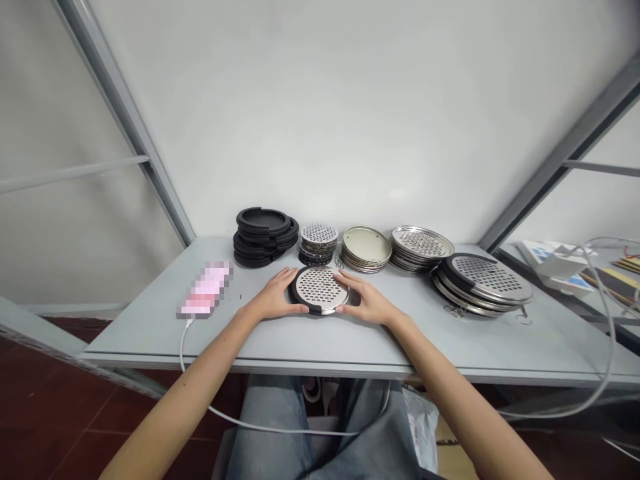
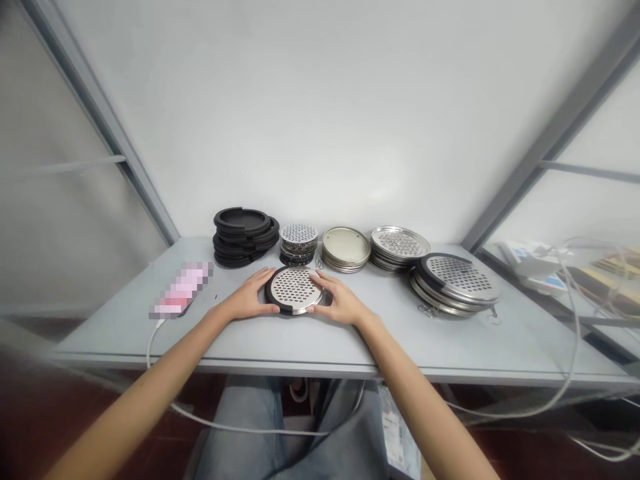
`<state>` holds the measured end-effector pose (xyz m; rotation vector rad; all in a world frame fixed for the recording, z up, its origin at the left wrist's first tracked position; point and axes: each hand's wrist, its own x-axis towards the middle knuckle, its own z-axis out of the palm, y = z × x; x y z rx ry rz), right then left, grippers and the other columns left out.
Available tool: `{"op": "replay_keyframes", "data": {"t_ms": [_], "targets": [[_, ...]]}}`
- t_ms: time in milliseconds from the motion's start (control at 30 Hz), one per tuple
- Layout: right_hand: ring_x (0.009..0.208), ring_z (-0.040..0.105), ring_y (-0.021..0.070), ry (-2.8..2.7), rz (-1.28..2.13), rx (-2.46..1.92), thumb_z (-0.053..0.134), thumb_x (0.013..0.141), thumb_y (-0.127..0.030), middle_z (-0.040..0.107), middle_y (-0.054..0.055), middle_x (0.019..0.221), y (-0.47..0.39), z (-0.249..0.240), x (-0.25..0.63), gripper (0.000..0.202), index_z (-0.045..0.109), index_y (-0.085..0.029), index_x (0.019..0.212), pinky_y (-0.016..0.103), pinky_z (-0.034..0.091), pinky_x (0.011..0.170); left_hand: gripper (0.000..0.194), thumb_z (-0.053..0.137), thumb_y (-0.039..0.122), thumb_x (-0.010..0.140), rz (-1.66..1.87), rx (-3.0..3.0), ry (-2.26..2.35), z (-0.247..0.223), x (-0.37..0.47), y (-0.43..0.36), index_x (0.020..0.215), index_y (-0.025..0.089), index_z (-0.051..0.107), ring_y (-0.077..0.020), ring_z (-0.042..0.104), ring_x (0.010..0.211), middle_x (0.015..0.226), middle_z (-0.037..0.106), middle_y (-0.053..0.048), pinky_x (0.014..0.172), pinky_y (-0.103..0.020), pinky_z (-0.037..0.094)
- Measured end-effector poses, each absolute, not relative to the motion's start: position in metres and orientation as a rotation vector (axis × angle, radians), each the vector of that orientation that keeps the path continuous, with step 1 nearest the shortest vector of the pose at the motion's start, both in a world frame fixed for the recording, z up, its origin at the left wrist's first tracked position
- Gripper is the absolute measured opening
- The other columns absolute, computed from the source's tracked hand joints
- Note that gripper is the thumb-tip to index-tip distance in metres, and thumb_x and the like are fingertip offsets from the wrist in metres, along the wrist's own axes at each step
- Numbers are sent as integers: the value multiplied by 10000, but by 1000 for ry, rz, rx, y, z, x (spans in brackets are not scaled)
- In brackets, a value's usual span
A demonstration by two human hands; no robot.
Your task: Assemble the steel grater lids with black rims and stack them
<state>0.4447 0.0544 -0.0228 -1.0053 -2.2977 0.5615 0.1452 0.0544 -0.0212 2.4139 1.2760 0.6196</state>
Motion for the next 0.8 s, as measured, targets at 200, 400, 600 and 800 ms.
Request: {"op": "replay_keyframes", "data": {"t_ms": [200, 400, 600, 800], "targets": [[1396, 357, 344, -2294, 573, -1009, 710, 744, -549, 356, 171, 1522, 52, -21, 442, 861, 415, -164, 1455, 515, 291, 1151, 1111, 699, 706, 657, 613, 2402, 1285, -20, 146, 54, 1517, 158, 257, -375, 212, 1451, 1571, 252, -170, 1180, -532, 217], [1412, 331, 335, -2265, 566, -1015, 695, 767, -527, 330, 142, 1543, 52, -25, 441, 843, 378, -201, 1476, 527, 278, 1157, 1078, 696, 679, 682, 633, 2414, 1287, -20, 148, 54, 1508, 137, 264, -379, 246, 1439, 1559, 269, -195, 1173, -536, 227], [1417, 322, 332, -2258, 558, -1016, 693, 764, -545, 346, 141, 1537, 54, -27, 440, 855, 369, -207, 1480, 527, 277, 1158, 1173, 726, 695, 626, 596, 2455, 1277, -19, 150, 53, 1525, 158, 197, -401, 229, 1438, 1564, 255, -188, 1171, -548, 225], [1407, 348, 318, -2276, 519, -996, 686, 768, -554, 381, 161, 1515, 55, -27, 439, 848, 388, -175, 1466, 511, 296, 1152, 1208, 741, 694, 617, 561, 2517, 1275, -12, 153, 46, 1538, 173, 158, -381, 165, 1461, 1594, 158, -185, 1172, -530, 215]]}}
